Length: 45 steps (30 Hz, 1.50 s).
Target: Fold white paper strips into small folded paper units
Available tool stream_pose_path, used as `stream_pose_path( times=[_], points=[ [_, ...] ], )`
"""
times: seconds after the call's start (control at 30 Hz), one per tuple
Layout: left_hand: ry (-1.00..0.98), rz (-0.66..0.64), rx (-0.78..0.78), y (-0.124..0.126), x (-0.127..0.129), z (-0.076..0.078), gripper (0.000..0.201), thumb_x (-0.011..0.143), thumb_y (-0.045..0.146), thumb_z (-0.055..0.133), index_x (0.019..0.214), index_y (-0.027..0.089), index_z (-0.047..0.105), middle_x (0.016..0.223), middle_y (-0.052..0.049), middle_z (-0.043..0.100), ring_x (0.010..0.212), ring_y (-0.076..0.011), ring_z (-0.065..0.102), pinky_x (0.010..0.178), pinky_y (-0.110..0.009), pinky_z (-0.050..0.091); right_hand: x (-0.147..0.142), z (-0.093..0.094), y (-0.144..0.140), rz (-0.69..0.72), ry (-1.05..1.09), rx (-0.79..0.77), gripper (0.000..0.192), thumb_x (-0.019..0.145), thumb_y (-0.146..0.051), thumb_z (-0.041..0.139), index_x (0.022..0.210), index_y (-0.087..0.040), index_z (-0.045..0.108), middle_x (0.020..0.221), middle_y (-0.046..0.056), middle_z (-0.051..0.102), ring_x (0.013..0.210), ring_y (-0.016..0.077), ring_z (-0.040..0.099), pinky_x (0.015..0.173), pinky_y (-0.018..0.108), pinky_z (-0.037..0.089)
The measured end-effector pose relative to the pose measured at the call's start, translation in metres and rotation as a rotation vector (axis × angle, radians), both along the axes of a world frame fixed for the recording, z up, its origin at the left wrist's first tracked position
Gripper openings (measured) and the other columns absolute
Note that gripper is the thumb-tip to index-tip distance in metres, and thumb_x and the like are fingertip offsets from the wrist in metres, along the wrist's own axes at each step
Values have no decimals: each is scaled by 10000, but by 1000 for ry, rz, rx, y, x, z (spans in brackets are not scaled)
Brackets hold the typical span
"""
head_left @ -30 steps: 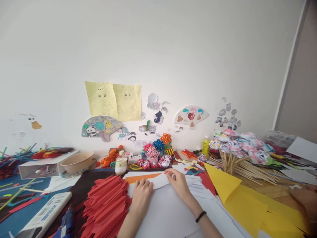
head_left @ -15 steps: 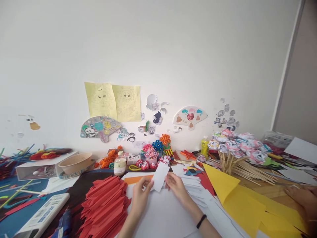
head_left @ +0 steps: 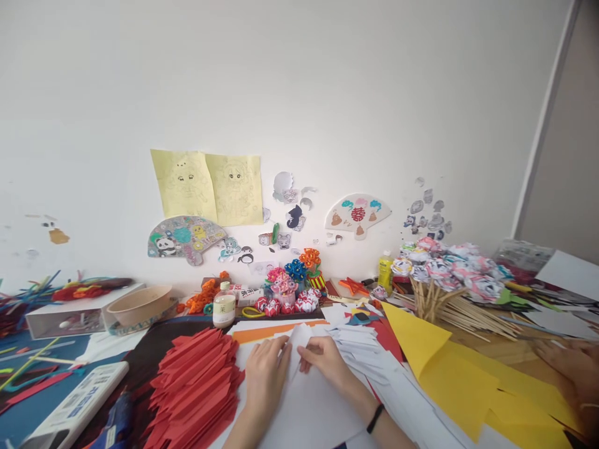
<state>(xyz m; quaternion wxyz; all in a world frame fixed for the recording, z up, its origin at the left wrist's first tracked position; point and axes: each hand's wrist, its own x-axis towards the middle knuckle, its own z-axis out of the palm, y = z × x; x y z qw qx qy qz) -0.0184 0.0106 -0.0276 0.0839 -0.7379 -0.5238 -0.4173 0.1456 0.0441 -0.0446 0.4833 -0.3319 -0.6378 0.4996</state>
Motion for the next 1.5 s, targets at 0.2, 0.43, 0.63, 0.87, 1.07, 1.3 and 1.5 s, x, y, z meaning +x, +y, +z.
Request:
stream_pose_path(
  times=[0.2,0.43,0.63,0.87,1.07,1.3,1.5],
  points=[
    [435,-38,130,-3,-6,-5,420,947,156,342,1334,275,453,1138,-84,640,886,-238,586,769,-360,390,-1,10,-9,41,108,-20,506,698,-602,656,710,-97,698,642,92,685,624,217,667,654,347,528],
    [457,-20,147,-7,2,5,425,944,164,353,1341,286,443,1163,-90,602,944,-249,554,791,-366,387,2,20,-17,-19,160,-32,370,768,-491,654,788,-127,721,783,83,695,772,231,660,785,371,517],
    [297,-95,82,-15,11,14,342,944,249,374,1231,271,560,973,-90,608,855,-226,548,725,-341,395,3,24,-20,-25,101,15,404,830,-511,568,769,-136,707,757,64,678,775,215,642,742,324,514],
    [-380,-276,-169,-13,13,24,303,915,391,433,1010,210,656,880,-62,631,744,-179,551,688,-298,440,10,25,-20,-47,-172,197,506,912,-511,424,662,-137,655,632,61,673,645,184,639,707,297,466],
    [-546,-379,-240,-8,14,20,279,843,412,545,841,177,697,750,-44,645,670,-162,527,608,-252,424,6,24,-23,69,-165,194,462,909,-488,447,657,-144,624,605,50,658,608,172,637,645,278,480],
    [-574,-339,-202,-11,16,22,258,842,382,552,777,176,694,681,-22,641,615,-143,490,576,-230,391,2,25,-21,-65,-33,134,358,787,-486,632,708,-137,629,587,33,624,540,157,605,540,254,482],
    [-614,-288,-183,-11,16,18,257,822,390,580,735,172,684,650,-11,630,599,-139,479,574,-227,385,0,24,-23,-54,-15,161,333,815,-437,617,684,-132,645,566,28,614,519,140,589,523,236,466]
  ],
)
